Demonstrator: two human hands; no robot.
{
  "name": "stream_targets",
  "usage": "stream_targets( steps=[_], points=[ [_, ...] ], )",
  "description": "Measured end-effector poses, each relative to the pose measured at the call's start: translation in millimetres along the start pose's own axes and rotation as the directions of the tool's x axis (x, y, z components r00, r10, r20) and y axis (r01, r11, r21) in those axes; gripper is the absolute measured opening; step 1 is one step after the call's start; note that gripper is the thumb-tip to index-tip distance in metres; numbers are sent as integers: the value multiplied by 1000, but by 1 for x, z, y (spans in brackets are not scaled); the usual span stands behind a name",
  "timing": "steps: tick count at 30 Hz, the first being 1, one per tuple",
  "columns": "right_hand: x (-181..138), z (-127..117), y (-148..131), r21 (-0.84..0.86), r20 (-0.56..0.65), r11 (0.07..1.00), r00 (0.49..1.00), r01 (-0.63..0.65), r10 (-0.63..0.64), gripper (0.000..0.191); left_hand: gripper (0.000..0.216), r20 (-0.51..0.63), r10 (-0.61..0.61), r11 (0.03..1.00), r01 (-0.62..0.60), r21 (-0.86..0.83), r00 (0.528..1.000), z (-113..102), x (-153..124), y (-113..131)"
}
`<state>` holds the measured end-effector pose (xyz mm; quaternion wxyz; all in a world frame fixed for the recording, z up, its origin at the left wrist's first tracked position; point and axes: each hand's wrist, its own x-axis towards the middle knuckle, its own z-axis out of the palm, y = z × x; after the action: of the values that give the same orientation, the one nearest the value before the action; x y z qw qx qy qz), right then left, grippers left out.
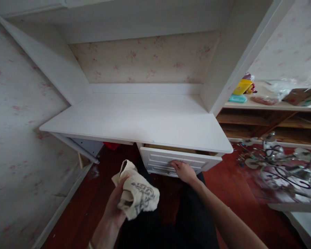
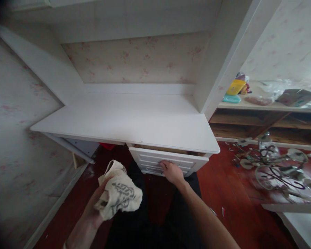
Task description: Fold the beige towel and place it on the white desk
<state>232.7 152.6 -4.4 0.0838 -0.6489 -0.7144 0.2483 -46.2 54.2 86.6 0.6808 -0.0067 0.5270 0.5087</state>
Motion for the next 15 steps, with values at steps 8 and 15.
stream_targets(
  steps=[8, 15],
  points=[
    [42, -16, 5, -48, 9, 998, 999, 49, -48, 33, 20, 123, -49, 977, 73, -202, 991, 27, 39, -35],
    [15, -39, 38, 121, -104, 991, 994, 52, -39, 36, 35, 54, 54, 970, -40, -241, 997, 70, 63, -35]
  ],
)
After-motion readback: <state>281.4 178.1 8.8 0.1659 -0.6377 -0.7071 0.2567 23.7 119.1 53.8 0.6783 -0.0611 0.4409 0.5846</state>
